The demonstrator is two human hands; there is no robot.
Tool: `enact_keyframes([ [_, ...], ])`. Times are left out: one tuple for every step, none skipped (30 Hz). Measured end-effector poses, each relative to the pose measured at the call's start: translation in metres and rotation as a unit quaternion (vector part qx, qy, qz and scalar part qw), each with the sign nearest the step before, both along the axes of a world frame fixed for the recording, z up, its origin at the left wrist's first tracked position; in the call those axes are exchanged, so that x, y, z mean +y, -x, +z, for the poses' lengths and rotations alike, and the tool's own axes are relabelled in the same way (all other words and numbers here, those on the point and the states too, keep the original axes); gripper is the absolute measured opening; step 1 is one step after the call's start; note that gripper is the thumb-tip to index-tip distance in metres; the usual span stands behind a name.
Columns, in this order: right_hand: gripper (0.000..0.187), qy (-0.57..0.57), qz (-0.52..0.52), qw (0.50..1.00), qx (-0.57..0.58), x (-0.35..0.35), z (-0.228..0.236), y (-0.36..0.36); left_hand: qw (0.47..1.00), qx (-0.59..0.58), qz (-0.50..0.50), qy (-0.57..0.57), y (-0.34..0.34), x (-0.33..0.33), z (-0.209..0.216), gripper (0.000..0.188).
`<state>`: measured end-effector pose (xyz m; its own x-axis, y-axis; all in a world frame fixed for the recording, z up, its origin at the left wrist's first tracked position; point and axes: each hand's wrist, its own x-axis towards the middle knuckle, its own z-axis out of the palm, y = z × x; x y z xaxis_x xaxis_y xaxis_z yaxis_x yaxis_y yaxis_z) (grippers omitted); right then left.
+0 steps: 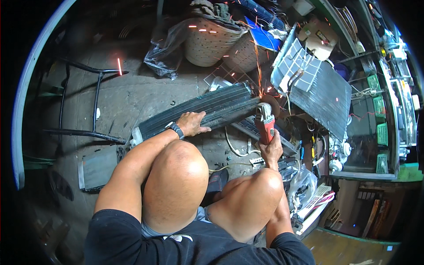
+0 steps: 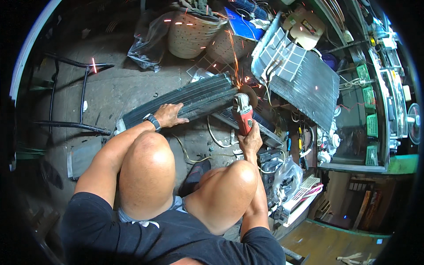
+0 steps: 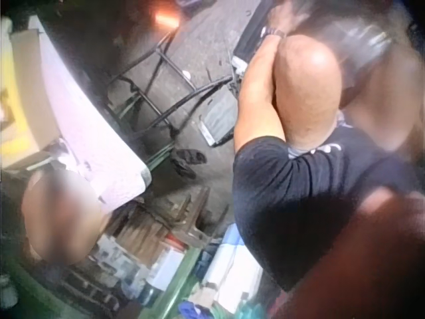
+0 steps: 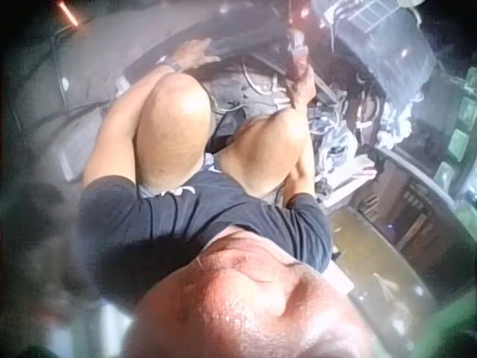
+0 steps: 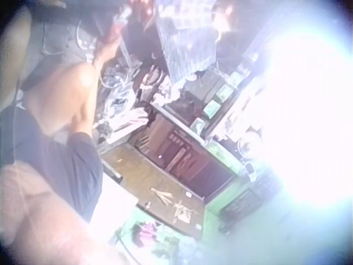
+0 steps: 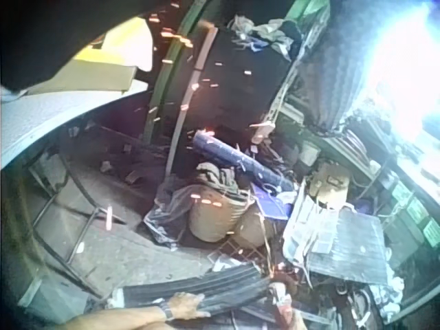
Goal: The person uses an angle grinder to cut through the metal casing and evaporator coils of an air conditioning unit, then uses pliers to remove internal components and wires.
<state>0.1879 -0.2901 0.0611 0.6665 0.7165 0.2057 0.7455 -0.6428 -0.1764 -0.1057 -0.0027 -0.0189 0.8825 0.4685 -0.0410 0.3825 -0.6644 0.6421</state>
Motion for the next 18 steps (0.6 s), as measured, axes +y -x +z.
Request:
enact_keyframes([
  [0.097, 0.005, 0.000, 1.000, -0.001, -0.002, 0.002, 0.000, 1.000, 0.005, 0.002, 0.011, -0.001, -0.002, 0.000, 0.071],
  [0.097, -0.001, -0.007, 1.000, -0.002, -0.003, 0.001, -0.001, 1.000, 0.009, 0.006, 0.019, -0.001, 0.001, 0.000, 0.072],
  [0.096, -0.015, 0.019, 0.999, -0.025, -0.005, 0.000, -0.002, 1.000, 0.002, 0.010, 0.010, -0.001, 0.001, -0.001, 0.072],
  [0.095, -0.028, 0.044, 0.997, -0.049, -0.007, -0.001, -0.002, 1.000, 0.001, 0.002, 0.004, -0.002, 0.001, -0.001, 0.072],
  [0.094, -0.034, 0.024, 0.999, -0.034, -0.008, -0.003, -0.002, 1.000, 0.004, 0.012, 0.002, -0.002, 0.001, 0.000, 0.073],
  [0.094, -0.042, 0.016, 0.998, -0.035, -0.012, -0.004, 0.000, 1.000, 0.007, 0.021, 0.000, -0.002, 0.002, 0.000, 0.073],
  [0.093, -0.036, -0.001, 0.999, -0.006, -0.016, -0.006, 0.002, 1.000, 0.004, 0.025, 0.011, -0.002, 0.002, 0.001, 0.073],
  [0.092, -0.031, -0.019, 0.999, 0.024, -0.020, -0.007, 0.006, 1.000, 0.005, 0.015, 0.003, -0.003, 0.002, 0.003, 0.073],
  [0.090, -0.041, -0.038, 0.997, 0.048, -0.021, -0.008, 0.008, 1.000, 0.004, 0.021, 0.005, -0.004, 0.002, 0.004, 0.073],
  [0.090, -0.049, -0.047, 0.997, 0.048, -0.022, -0.008, 0.007, 1.000, 0.004, 0.026, 0.007, -0.006, 0.002, 0.006, 0.073],
  [0.090, -0.057, -0.052, 0.996, 0.055, -0.025, -0.008, 0.009, 1.000, 0.020, 0.020, 0.007, -0.006, 0.002, 0.008, 0.074],
  [0.090, -0.064, -0.056, 0.994, 0.062, -0.027, -0.008, 0.009, 1.000, 0.023, 0.010, 0.000, -0.006, 0.004, 0.007, 0.074],
  [0.091, -0.073, -0.048, 0.995, 0.050, -0.025, -0.008, 0.007, 1.000, 0.012, 0.018, -0.006, -0.006, 0.006, 0.005, 0.075],
  [0.091, -0.077, -0.060, 0.994, 0.050, -0.029, -0.010, 0.003, 1.000, -0.002, 0.024, -0.008, -0.009, 0.004, 0.007, 0.076],
  [0.093, -0.094, -0.025, 0.995, 0.020, -0.034, -0.012, -0.001, 1.000, 0.008, 0.017, 0.007, -0.010, 0.004, 0.009, 0.072],
  [0.095, -0.110, 0.010, 0.994, -0.011, -0.038, -0.013, -0.005, 1.000, 0.007, 0.006, 0.004, -0.013, 0.002, 0.011, 0.072],
  [0.096, -0.095, 0.006, 0.995, 0.017, -0.037, -0.012, -0.007, 1.000, 0.021, 0.013, 0.012, -0.010, 0.002, 0.015, 0.073],
  [0.096, -0.099, 0.003, 0.995, 0.019, -0.034, -0.012, -0.007, 0.999, 0.033, 0.021, 0.020, -0.008, 0.004, 0.017, 0.073],
])
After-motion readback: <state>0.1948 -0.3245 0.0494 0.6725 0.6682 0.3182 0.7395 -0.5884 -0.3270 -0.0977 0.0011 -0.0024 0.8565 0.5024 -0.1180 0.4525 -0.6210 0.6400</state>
